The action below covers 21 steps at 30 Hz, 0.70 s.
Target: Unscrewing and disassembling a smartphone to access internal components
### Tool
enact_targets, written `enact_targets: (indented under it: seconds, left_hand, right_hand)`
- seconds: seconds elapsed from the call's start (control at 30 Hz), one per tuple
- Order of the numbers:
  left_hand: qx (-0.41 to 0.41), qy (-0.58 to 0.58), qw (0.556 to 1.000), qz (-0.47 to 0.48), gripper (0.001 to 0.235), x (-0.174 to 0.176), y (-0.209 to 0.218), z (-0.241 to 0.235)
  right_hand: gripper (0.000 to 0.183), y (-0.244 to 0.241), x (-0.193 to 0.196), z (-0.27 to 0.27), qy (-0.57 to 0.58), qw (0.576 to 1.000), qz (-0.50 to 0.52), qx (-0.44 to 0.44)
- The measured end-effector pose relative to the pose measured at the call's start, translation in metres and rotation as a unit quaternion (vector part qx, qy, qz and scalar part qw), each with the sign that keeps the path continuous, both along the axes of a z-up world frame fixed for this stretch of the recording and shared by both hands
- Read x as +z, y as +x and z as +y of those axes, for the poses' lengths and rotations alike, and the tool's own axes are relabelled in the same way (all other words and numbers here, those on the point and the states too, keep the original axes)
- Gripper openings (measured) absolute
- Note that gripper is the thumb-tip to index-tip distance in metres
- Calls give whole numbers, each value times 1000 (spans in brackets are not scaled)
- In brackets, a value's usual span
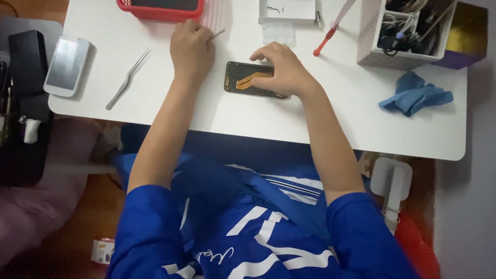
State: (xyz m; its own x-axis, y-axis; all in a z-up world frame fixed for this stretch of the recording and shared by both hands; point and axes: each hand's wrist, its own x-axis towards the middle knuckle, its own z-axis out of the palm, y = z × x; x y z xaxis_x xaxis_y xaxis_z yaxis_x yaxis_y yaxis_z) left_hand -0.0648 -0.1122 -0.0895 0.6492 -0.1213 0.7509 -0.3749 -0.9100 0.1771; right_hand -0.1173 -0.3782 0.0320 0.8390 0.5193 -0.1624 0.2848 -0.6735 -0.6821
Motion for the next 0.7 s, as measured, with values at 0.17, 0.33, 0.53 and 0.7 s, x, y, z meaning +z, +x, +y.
enact_targets:
  seconds: [0.17, 0.33, 0.53, 0.7]
  left_hand:
    - [-46, -15, 999, -10, 27, 18, -12, -5]
    - [-201, -30, 979, -33, 35, 39, -31, -21]
    - [-324, 63, 939, 94, 55, 49, -38, -41]
    - [-303, 70, 941, 135, 73, 49, -41, -40]
  right_hand:
    - [45, 2, -4, 0, -9, 998, -39, -48]
    - [8, 16, -30, -10, 125, 956, -164, -211]
    - [32, 19, -17, -40, 248, 681, -620, -300]
    - [60, 44, -62, -41, 361, 727, -373, -450]
